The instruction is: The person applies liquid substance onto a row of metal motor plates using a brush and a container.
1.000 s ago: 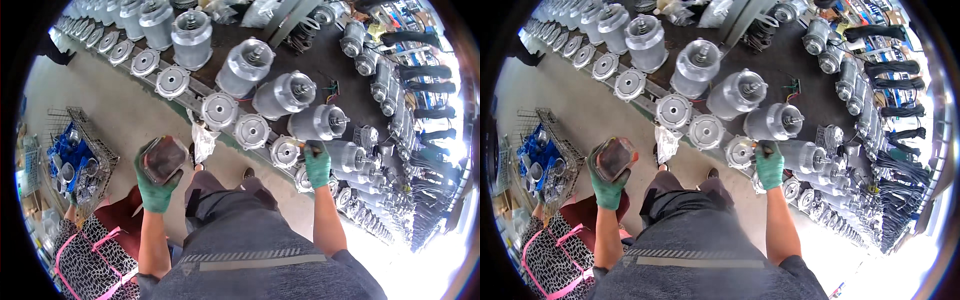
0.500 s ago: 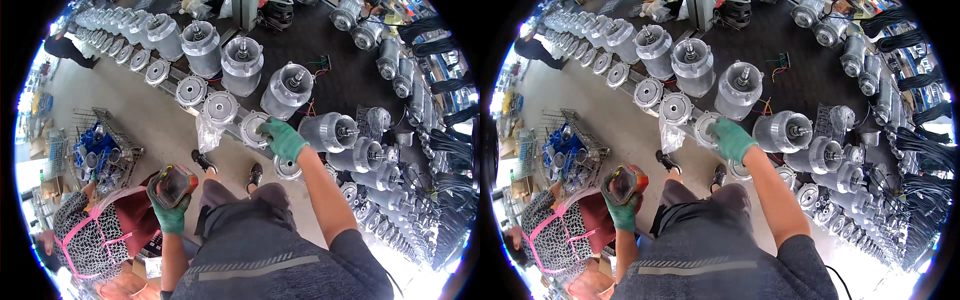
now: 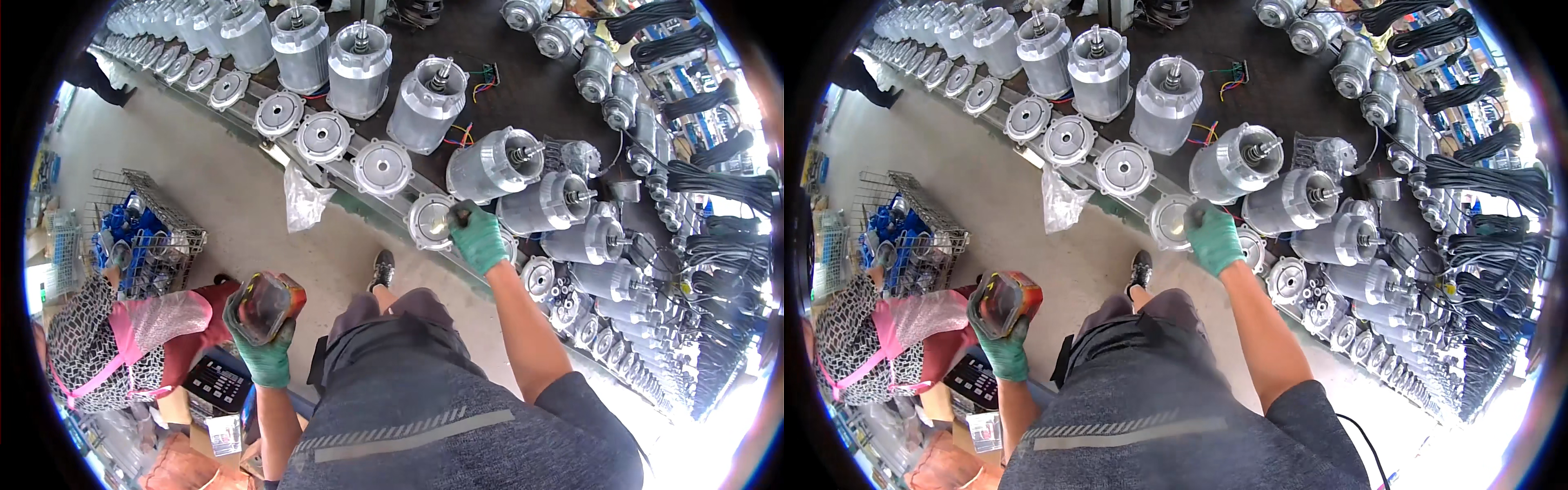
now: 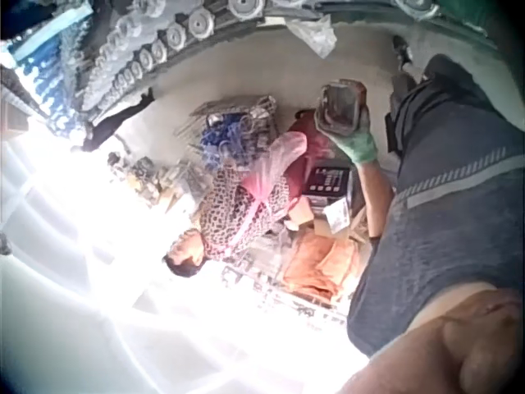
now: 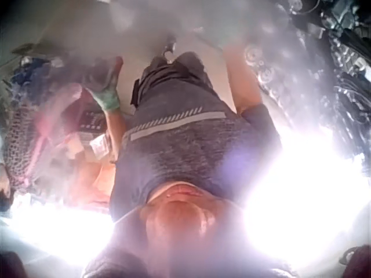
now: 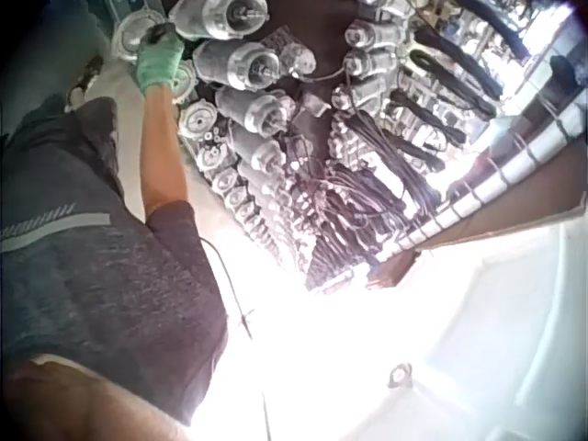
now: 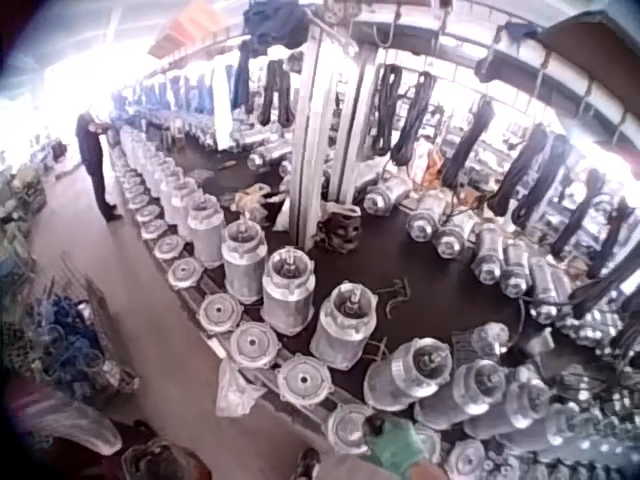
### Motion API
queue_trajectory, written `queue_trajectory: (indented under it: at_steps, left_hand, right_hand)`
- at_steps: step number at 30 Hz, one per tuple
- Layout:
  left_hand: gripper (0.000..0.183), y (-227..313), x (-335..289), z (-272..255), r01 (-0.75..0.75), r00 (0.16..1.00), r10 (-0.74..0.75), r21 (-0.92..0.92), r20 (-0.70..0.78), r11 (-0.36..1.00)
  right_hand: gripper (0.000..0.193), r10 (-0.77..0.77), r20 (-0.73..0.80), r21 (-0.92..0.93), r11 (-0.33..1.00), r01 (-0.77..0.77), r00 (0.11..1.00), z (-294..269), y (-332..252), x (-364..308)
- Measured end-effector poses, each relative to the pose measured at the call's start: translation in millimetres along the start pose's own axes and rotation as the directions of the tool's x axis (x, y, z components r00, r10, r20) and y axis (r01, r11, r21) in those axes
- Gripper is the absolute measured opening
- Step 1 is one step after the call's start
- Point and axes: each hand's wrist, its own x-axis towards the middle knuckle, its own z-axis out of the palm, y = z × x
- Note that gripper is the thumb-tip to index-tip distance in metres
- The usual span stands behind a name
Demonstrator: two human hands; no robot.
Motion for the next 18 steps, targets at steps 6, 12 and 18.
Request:
queue_trajectory:
  at_steps: [6, 12, 18]
  left_hand:
    - [0.093, 6.9, -44.6, -21.6, 0.064, 0.996, -0.067, 0.059, 0.052, 0.996]
    - [0.098, 2.7, -90.1, -21.3, 0.268, 0.963, -0.245, -0.447, 0.111, 0.853]
    - [0.097, -5.1, -128.5, -18.9, 0.248, 0.969, -0.214, -0.435, 0.125, 0.866]
  right_hand:
    - [0.019, -0.452, 0.228, -0.107, 0.868, 0.484, 0.862, -7.5, 24.2, -0.3]
    - [0.02, 0.062, 0.06, -0.028, 0.998, -0.06, 0.996, -63.9, -1.1, -26.3]
    - [0.014, 0.298, -0.202, 0.311, 0.923, -0.228, 0.933, -75.8, 69.9, -78.6]
